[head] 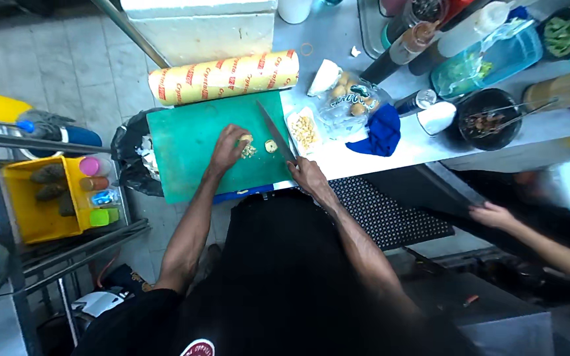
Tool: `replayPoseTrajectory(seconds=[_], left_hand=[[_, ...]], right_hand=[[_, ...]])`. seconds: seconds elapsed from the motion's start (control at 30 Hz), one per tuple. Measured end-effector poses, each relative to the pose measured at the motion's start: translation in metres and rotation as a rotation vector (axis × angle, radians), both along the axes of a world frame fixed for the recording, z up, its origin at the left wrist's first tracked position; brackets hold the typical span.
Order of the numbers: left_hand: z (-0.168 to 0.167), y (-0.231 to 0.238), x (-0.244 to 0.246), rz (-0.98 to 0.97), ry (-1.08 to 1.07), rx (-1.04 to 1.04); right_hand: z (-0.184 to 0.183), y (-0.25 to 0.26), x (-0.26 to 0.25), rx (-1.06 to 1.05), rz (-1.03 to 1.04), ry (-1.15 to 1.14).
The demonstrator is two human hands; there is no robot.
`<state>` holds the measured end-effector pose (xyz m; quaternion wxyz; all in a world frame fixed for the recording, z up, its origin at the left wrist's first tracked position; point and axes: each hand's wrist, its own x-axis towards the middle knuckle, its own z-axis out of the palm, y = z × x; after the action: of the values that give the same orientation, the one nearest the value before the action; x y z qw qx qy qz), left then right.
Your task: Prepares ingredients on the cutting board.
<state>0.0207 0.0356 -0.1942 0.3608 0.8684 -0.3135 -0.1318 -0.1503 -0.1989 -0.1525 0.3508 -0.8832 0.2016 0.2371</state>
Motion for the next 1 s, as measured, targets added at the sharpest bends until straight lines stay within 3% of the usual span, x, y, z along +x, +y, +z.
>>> replayPoseTrajectory(seconds=[0.1, 0.27, 0.4, 0.63, 1.0], left_hand=[[-0.005, 0.043, -0.027, 0.158, -0.136, 0.008], [-0.023, 0.086, -0.075, 0.097, -0.239, 0.171], [-0.032, 0.086, -0.087, 0.107, -0.177, 0.165], [-0.032, 0.078, -0.094, 0.294, 0.018, 0.038], [-0.039, 0.037, -0.092, 0.358, 0.029, 0.002]], right_hand=[[0.014, 0.017, -0.013, 0.054, 0.061, -0.017], [-0.020, 0.043, -0.003, -0.026, 0.356, 0.081], [-0.036, 0.047, -0.011, -0.074, 0.394, 0.051], [-0.038, 0.029, -0.009, -0.130, 0.311, -0.003], [-0.032, 0.044, 0.008, -0.199, 0.351, 0.133]])
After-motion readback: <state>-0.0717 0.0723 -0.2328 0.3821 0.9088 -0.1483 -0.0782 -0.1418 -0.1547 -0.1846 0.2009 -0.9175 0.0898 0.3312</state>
